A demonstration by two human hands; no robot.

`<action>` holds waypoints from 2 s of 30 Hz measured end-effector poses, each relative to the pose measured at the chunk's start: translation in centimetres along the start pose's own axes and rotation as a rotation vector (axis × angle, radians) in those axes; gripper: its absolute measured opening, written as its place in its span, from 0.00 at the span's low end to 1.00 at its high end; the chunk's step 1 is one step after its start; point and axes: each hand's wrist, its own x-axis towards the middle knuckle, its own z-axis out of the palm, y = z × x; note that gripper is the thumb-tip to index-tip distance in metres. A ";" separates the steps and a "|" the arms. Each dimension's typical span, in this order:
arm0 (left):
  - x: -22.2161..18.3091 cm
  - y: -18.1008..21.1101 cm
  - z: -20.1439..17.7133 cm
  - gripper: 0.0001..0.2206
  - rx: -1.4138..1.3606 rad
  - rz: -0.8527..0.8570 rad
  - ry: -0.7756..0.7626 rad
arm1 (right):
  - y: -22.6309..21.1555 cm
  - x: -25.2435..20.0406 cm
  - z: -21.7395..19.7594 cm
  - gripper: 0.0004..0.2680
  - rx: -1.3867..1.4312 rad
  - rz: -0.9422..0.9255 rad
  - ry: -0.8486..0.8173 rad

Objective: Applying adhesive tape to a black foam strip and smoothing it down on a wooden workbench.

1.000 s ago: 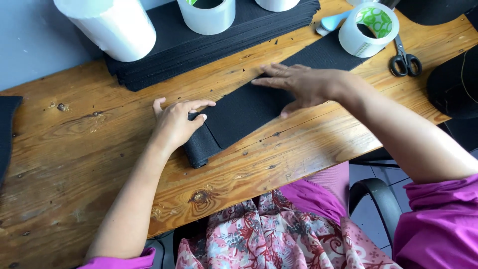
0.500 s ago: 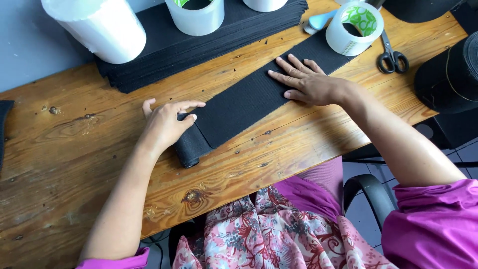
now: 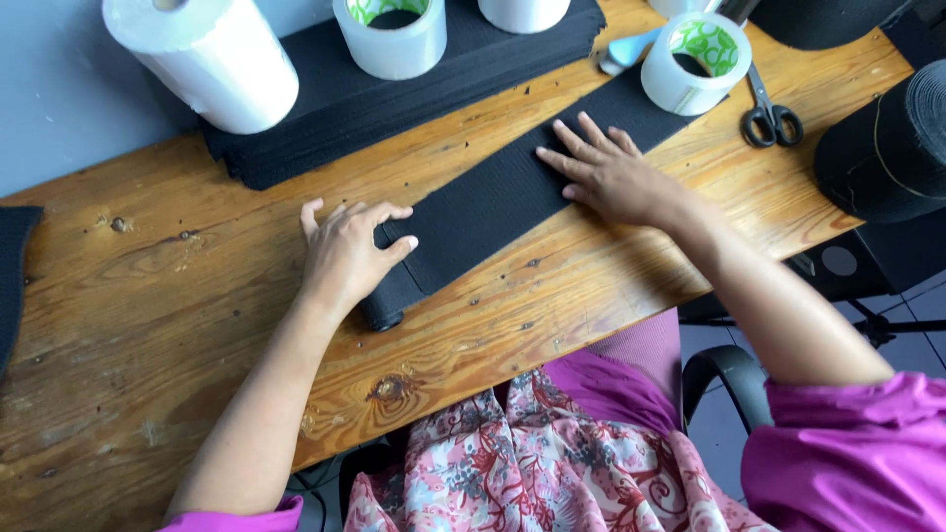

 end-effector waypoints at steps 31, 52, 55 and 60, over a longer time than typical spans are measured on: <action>-0.3 0.5 -2.7 0.15 -0.189 -0.012 -0.067 | -10.8 -7.7 1.2 0.26 0.150 0.268 0.262; 0.1 -1.3 -5.2 0.14 -0.091 -0.130 -0.122 | -0.1 1.8 -6.4 0.35 0.278 -0.127 -0.152; 0.0 -1.5 -5.0 0.15 -0.040 -0.171 -0.121 | 0.2 1.8 -6.0 0.34 0.399 -0.159 -0.073; 0.0 -2.1 -4.4 0.15 -0.080 -0.171 -0.096 | -0.1 1.4 -5.7 0.30 0.426 -0.142 -0.040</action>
